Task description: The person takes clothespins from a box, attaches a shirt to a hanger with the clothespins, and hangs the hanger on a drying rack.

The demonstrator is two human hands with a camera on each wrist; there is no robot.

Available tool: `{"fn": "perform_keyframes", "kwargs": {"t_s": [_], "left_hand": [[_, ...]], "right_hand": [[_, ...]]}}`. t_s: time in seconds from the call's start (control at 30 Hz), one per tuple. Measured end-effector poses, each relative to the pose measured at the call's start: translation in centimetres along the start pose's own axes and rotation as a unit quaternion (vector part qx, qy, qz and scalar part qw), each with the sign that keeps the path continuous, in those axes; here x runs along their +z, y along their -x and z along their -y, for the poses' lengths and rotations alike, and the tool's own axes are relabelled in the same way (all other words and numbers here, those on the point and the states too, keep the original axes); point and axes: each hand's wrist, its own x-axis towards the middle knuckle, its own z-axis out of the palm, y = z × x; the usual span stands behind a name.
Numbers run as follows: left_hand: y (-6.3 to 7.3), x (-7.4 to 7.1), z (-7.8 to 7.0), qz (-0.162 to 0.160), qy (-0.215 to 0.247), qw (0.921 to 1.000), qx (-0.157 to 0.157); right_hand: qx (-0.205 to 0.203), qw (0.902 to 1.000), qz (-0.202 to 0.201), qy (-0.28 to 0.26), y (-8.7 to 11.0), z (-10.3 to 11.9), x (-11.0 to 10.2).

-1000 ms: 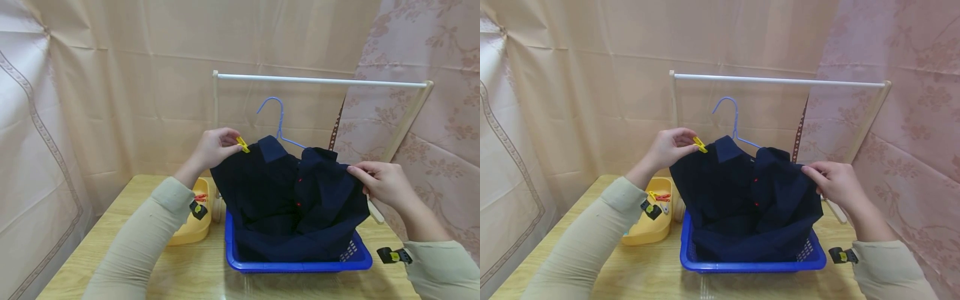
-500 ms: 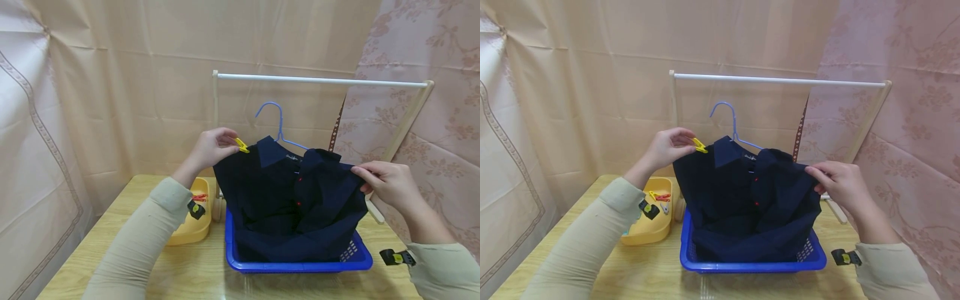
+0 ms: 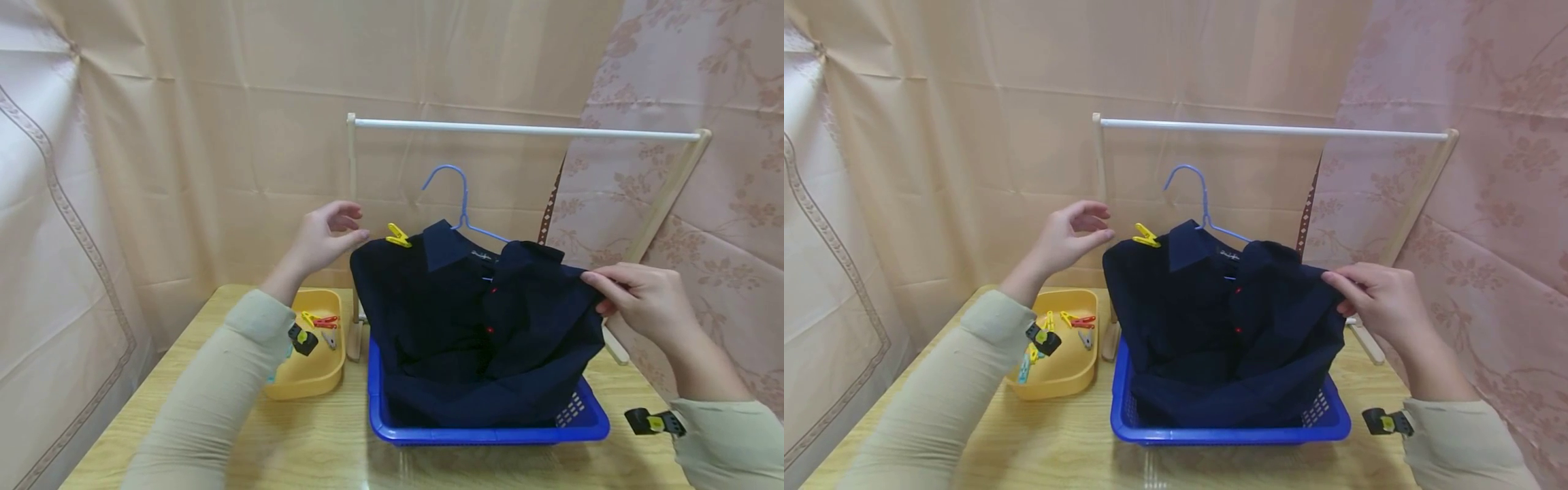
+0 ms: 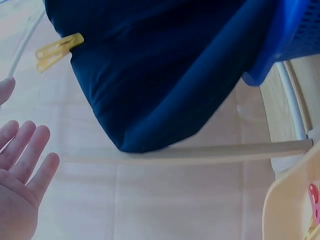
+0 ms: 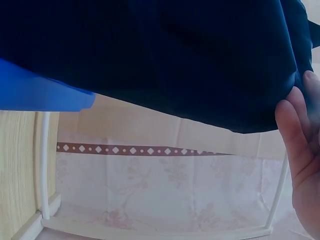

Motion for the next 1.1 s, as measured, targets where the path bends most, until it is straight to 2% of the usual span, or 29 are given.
{"fn": "perform_keyframes", "kwargs": {"t_s": [0.23, 0.57, 0.83, 1.1], "left_hand": [[0.3, -1.3, 1.2, -0.013, -0.007, 0.9998, -0.009], [0.8, -2.4, 2.7, -0.021, -0.027, 0.9990, -0.029], [1.4, -3.3, 4.2, -0.024, -0.057, 0.9945, -0.084], [2.1, -3.5, 5.6, -0.021, -0.079, 0.9902, -0.113]], "right_hand": [[0.012, 0.9999, -0.004, 0.003, 0.2, 0.1, -0.1], [0.002, 0.9999, -0.017, 0.003, 0.3, -0.2, -0.2], [0.017, 0.9998, -0.005, 0.005, 0.3, 0.0, -0.8], [0.017, 0.9998, -0.002, 0.009, 0.5, -0.2, -1.0]]}}
